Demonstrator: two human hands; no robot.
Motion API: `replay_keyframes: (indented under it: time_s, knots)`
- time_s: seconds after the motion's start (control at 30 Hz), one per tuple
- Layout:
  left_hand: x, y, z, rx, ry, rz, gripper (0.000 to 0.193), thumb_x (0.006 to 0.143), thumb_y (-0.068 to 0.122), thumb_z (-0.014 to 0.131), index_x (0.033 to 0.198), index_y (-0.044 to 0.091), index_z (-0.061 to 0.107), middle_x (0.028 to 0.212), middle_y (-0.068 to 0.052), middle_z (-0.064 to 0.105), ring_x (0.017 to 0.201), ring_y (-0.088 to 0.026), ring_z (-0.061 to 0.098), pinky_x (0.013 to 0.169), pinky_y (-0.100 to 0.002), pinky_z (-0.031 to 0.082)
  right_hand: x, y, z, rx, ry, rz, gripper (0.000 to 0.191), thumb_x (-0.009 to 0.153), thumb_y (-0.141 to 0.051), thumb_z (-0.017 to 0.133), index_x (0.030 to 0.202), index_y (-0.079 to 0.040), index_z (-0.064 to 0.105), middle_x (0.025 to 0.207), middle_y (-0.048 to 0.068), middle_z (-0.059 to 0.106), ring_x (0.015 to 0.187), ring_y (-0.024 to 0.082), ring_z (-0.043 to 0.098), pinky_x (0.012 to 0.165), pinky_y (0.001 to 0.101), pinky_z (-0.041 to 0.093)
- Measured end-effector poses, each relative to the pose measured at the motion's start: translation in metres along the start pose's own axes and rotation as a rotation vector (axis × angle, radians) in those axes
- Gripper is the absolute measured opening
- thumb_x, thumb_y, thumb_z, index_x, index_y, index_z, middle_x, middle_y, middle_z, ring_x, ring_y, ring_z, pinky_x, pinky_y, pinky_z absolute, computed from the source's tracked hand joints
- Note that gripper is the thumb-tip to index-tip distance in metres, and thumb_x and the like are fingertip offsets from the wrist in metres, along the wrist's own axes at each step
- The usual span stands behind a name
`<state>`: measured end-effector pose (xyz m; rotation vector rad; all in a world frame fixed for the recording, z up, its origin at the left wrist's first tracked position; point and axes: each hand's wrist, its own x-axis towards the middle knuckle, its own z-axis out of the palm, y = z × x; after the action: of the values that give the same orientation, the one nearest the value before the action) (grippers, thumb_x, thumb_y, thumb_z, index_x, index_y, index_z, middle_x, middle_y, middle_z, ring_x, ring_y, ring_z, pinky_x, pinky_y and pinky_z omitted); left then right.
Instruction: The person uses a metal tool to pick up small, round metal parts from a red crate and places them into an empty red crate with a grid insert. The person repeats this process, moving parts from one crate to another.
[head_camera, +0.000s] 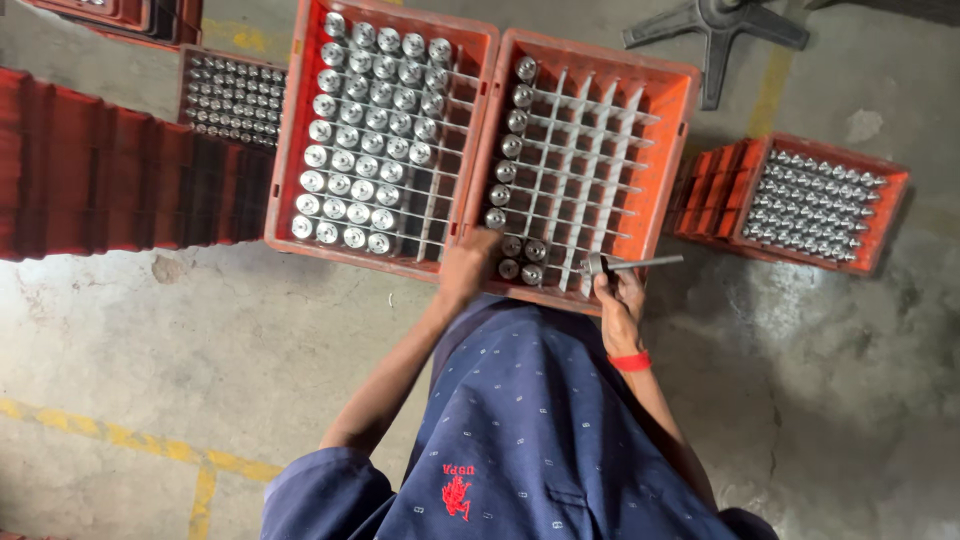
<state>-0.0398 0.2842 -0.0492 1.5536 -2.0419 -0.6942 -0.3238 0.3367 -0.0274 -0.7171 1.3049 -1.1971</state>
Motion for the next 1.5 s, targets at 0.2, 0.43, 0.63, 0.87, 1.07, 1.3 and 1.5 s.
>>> replay_keyframes:
  time_s: [0.2, 0.43, 0.63, 0.87, 1.07, 1.3, 1.5]
  knots:
    - [0.07, -0.06, -0.086, 0.362, 0.332, -0.307, 0.044, 0.086, 0.01, 0.077, 0.129, 0.004, 0.069, 0.126, -0.027, 0.059, 0.118, -0.043, 0.054, 0.096, -0.051, 0.046, -0.01, -0.002, 0.011, 0.035, -0.014, 0.036, 0.029, 0.097, -0.008, 0.071, 0.125, -0.001, 0.064, 0.11, 0.0, 0.066, 0.101, 0.01, 0.059, 0.091, 0.0271, 0.047]
    - [0.099, -0.071, -0.1, 0.345, 0.337, -0.171, 0.056, 0.079, 0.035, 0.089, 0.123, 0.007, 0.069, 0.14, -0.021, 0.053, 0.138, -0.039, 0.043, 0.112, -0.055, 0.037, -0.005, 0.0, 0.026, 0.011, -0.069, 0.012, 0.037, 0.096, -0.008, 0.071, 0.13, 0.002, 0.062, 0.121, 0.004, 0.067, 0.111, 0.013, 0.061, 0.1, 0.0276, 0.046]
    - [0.064, -0.057, -0.134, -0.306, 0.43, -0.044, 0.048, 0.084, 0.029, 0.088, 0.12, 0.005, 0.067, 0.13, -0.014, 0.063, 0.123, -0.028, 0.061, 0.105, -0.042, 0.052, -0.016, 0.008, 0.02, -0.002, -0.046, 0.063, 0.037, 0.096, -0.007, 0.069, 0.131, 0.002, 0.061, 0.119, 0.003, 0.066, 0.107, 0.011, 0.06, 0.097, 0.0269, 0.047]
    - [0.043, 0.003, -0.041, -0.977, 0.012, -0.499, 0.03, 0.091, 0.025, 0.085, 0.096, 0.002, 0.066, 0.078, -0.01, 0.066, 0.067, -0.019, 0.061, 0.06, -0.033, 0.049, -0.003, -0.008, 0.056, -0.004, -0.126, 0.113, 0.041, 0.093, -0.008, 0.074, 0.131, 0.001, 0.061, 0.114, 0.003, 0.064, 0.101, 0.01, 0.058, 0.089, 0.0264, 0.047]
    - [-0.003, 0.055, -0.01, -0.348, -0.075, -0.255, 0.051, 0.07, 0.01, 0.078, 0.119, 0.004, 0.066, 0.09, -0.021, 0.073, 0.085, -0.039, 0.072, 0.075, -0.046, 0.055, -0.003, -0.048, 0.077, -0.014, -0.234, -0.106, 0.043, 0.098, -0.017, 0.075, 0.133, 0.003, 0.06, 0.123, 0.007, 0.068, 0.112, 0.013, 0.062, 0.098, 0.0271, 0.048]
    - [0.002, 0.077, -0.016, -0.325, -0.373, -0.239, 0.042, 0.072, 0.024, 0.082, 0.11, 0.009, 0.07, 0.092, -0.02, 0.075, 0.089, -0.04, 0.072, 0.078, -0.049, 0.054, -0.008, -0.048, 0.061, -0.135, -0.419, -0.175, 0.05, 0.094, -0.023, 0.076, 0.132, 0.003, 0.056, 0.134, 0.01, 0.065, 0.125, 0.02, 0.061, 0.109, 0.0326, 0.047]
    - [0.001, 0.068, -0.013, -0.588, -0.464, -0.181, 0.062, 0.072, 0.032, 0.088, 0.122, 0.004, 0.065, 0.099, -0.021, 0.074, 0.094, -0.037, 0.074, 0.083, -0.046, 0.056, 0.011, -0.019, 0.026, -0.11, -0.334, 0.008, 0.045, 0.093, -0.019, 0.076, 0.13, 0.002, 0.061, 0.124, 0.007, 0.069, 0.116, 0.016, 0.063, 0.103, 0.0311, 0.048]
